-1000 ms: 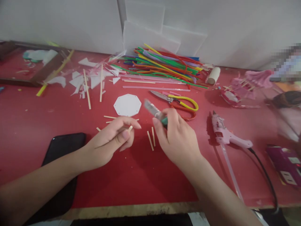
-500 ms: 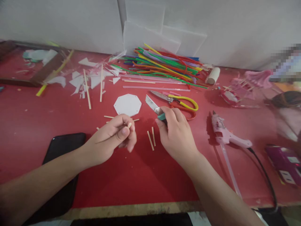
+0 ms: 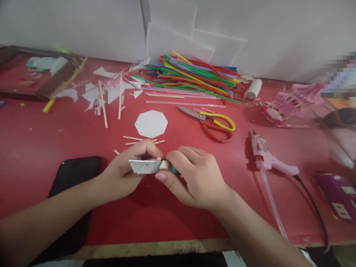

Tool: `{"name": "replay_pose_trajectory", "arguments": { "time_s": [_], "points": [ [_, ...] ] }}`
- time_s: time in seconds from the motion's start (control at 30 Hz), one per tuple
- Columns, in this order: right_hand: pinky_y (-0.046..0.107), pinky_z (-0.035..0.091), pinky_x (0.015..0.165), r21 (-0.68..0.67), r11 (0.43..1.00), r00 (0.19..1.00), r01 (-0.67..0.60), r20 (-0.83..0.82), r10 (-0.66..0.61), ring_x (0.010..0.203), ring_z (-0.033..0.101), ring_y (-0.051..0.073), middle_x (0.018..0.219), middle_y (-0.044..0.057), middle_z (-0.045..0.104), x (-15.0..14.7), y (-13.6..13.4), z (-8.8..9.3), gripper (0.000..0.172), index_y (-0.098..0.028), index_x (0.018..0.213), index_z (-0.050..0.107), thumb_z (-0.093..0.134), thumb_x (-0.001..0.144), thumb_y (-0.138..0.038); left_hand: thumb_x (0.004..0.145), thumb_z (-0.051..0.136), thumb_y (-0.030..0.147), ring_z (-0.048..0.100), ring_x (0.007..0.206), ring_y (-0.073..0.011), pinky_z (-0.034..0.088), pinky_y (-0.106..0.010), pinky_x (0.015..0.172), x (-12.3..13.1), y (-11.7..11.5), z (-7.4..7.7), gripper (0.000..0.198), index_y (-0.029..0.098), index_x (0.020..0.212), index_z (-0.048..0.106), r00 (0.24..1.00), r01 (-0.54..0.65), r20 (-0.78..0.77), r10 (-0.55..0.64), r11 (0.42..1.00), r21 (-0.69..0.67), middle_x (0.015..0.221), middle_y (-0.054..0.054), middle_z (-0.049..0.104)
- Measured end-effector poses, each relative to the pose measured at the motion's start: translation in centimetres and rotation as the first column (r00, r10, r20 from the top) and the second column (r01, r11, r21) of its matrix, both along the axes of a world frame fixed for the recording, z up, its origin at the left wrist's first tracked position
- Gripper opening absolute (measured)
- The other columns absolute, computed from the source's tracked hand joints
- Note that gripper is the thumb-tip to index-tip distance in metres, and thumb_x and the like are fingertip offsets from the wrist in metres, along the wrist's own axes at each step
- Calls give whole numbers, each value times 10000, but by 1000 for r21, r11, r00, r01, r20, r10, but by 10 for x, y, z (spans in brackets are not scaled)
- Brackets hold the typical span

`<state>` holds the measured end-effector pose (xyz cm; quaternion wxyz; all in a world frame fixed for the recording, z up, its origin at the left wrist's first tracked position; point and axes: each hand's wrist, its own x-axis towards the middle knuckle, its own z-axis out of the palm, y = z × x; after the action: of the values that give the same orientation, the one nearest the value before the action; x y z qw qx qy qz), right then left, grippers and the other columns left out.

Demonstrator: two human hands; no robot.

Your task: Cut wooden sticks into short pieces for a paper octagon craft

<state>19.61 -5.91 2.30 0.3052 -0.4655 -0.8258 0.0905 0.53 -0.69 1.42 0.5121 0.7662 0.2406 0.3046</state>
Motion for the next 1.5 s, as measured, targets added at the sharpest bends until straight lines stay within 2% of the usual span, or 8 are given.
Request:
{"name": "replay_pose_trajectory", "arguments": {
  "time_s": [0.4,0.7,0.9,1.17,1.5],
  "points": [
    [252,310,531,-53,999,1000,-2,-3,2,564,415,112,650,-5,506,3,-2,1,296,-173,807,526,411,964,-397,794,478,-58,543,700,-67,427,-164,618,1,0,3,246,162,880,550,1000,-22,2,22,997,69,783,35,573],
    [252,302,532,-62,998,999,-31,-30,29,556,388,107,640,-15,475,4,-3,3,272,-175,802,522,431,955,-381,771,479,-90,556,729,-67,422,-158,628,0,0,6,282,169,853,553,1000,-8,8,7,1000,8,763,44,577],
    [249,294,536,-67,997,999,-35,-33,33,563,381,104,645,-19,464,4,-2,2,263,-174,800,517,444,951,-377,780,503,-65,563,764,-79,431,-176,660,0,0,4,256,174,860,550,1000,-7,7,7,999,-48,798,36,592],
    [245,292,524,-82,996,998,-40,-42,36,553,372,101,632,-22,465,4,-3,4,278,-176,778,517,446,947,-386,800,517,-14,573,774,-113,430,-202,628,0,0,3,205,181,853,551,1000,8,14,-7,996,-85,818,7,609],
    [251,269,510,-98,993,996,-70,-54,65,548,335,97,627,-32,420,4,-4,4,288,-180,750,491,455,940,-393,809,528,-5,535,641,-85,408,-190,568,-2,2,2,203,181,866,586,999,29,37,-28,999,-25,792,9,626]
  ]
}}
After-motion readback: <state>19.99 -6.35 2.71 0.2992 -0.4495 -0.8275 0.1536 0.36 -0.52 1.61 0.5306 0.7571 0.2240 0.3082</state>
